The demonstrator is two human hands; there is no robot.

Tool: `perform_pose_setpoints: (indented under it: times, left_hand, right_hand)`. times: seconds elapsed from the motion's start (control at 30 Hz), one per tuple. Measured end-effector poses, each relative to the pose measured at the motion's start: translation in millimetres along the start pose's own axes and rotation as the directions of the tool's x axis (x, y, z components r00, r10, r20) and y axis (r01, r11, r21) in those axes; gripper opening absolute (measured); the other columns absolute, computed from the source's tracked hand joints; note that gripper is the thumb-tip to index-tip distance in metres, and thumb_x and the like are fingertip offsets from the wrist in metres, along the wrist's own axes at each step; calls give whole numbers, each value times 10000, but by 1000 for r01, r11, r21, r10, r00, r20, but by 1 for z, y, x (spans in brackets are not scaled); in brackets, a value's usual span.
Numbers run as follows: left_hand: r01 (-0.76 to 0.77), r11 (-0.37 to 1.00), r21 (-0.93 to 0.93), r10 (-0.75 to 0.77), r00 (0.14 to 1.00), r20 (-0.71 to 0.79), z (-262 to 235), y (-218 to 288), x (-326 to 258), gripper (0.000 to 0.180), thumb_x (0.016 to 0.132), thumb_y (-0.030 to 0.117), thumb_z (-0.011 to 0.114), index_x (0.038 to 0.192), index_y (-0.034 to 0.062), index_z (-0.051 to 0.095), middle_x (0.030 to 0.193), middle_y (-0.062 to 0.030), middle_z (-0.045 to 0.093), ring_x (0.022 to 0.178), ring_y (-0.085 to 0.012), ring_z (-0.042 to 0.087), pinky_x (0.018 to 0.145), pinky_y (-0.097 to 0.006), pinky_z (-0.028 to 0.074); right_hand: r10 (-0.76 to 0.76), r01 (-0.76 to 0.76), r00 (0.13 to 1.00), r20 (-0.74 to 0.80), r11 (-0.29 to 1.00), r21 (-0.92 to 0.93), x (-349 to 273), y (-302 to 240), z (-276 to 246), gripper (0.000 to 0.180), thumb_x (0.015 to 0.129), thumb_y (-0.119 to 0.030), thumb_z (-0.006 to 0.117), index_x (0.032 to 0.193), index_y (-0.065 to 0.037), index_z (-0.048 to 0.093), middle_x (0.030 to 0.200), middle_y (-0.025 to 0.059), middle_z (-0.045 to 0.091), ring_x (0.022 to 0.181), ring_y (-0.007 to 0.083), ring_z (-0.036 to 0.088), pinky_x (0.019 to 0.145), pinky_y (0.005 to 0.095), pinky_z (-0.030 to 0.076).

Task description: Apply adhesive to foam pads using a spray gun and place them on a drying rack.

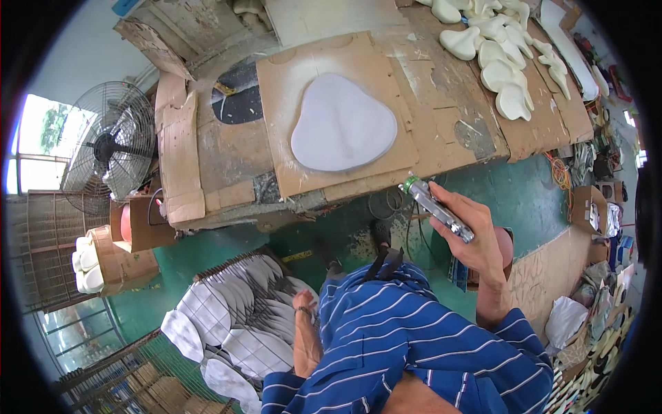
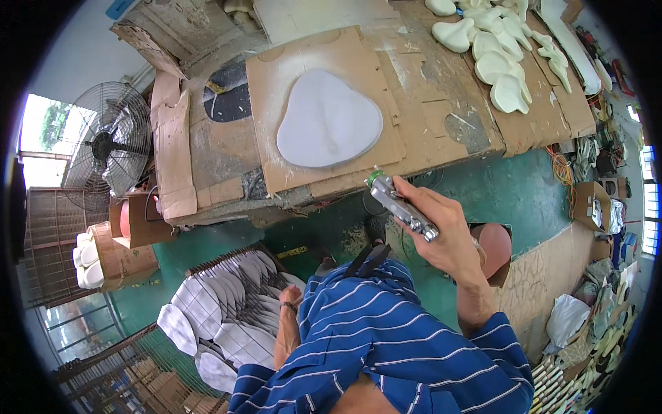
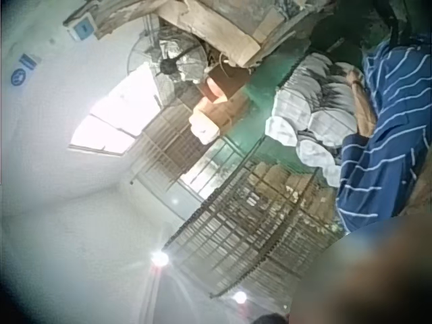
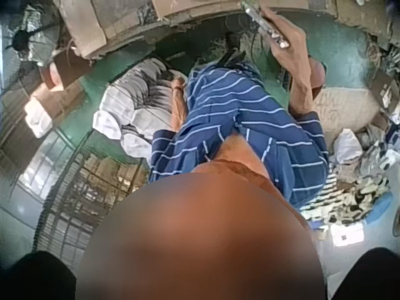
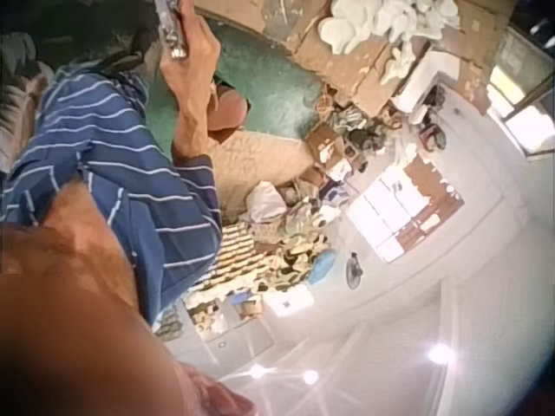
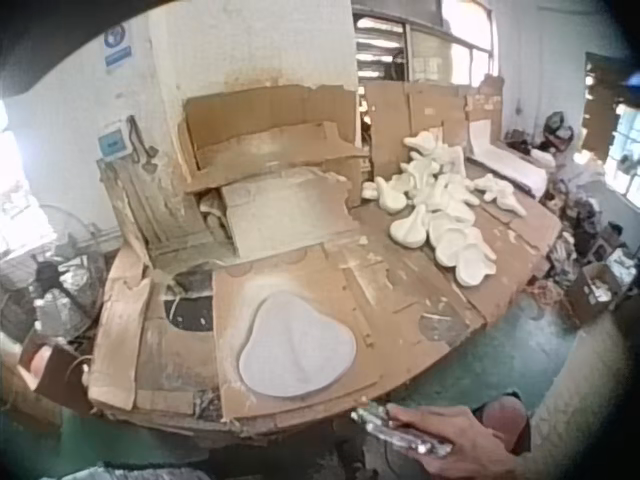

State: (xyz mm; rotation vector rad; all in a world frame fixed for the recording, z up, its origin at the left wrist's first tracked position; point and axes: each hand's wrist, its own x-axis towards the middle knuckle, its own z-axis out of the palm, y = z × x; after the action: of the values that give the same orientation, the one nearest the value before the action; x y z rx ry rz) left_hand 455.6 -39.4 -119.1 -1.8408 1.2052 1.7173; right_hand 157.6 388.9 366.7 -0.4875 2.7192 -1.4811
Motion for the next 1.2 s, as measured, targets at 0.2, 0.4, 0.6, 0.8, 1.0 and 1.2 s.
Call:
perform_pose_setpoints:
  times: [0.2, 0.4, 0.6, 0.8, 1.0, 1.2]
  left_hand:
    - [-452, 116, 884, 443, 820, 361, -24, -33, -11, 176, 974, 300, 611, 919, 159, 699, 815, -36, 673, 691, -199, 634, 570, -403, 528]
    - [-292, 411, 864, 293, 939, 179, -9, -11, -29, 177, 942, 290, 625, 825, 163, 664, 806, -28, 671, 688, -220, 634, 591, -374, 521]
    - [-12, 991, 136, 22, 997, -75, 21, 28, -26, 170, 936, 203, 680, 1095, 142, 681, 896, -29, 666, 796, -226, 646, 780, -537, 565]
    - [-151, 982, 111, 155, 987, -33, 48, 72, -28, 320, 927, 172, 713, 1235, 91, 678, 949, -31, 686, 824, -191, 648, 773, -524, 575]
    - [-160, 976, 148, 167, 985, -33, 54, 71, -31, 309, 935, 144, 694, 1238, 84, 686, 945, -34, 693, 819, -201, 652, 794, -535, 579]
    - [17, 963, 270, 12, 995, -103, 44, 43, -31, 230, 973, 248, 662, 1158, 120, 708, 944, -51, 736, 770, -214, 702, 646, -443, 562]
  right_hand:
    - [28, -33, 988, -152, 999, -35, 14, 14, -3, 507, 868, 25, 734, 1363, -6, 633, 1095, 168, 726, 892, 234, 702, 792, 309, 533]
    - [86, -103, 991, -104, 978, -179, 6, 17, -21, 610, 805, 84, 745, 1389, -25, 609, 1076, 197, 718, 914, 315, 723, 798, 349, 553]
    - [21, -25, 992, -121, 999, -36, -4, 12, -23, 626, 809, 90, 743, 1407, -29, 604, 1063, 185, 716, 884, 277, 712, 777, 308, 537]
    - [44, -52, 985, -169, 998, -46, -11, 10, -25, 621, 810, 92, 741, 1404, -32, 607, 1063, 186, 714, 886, 279, 712, 776, 311, 541]
    - [184, -208, 974, -132, 959, -194, -25, 3, -34, 538, 834, 26, 746, 1360, -42, 653, 1080, 179, 734, 894, 279, 715, 808, 322, 539]
    - [153, -165, 977, -150, 984, -73, -25, -7, -28, 534, 827, 18, 758, 1349, -5, 649, 1036, 186, 727, 875, 277, 711, 793, 322, 533]
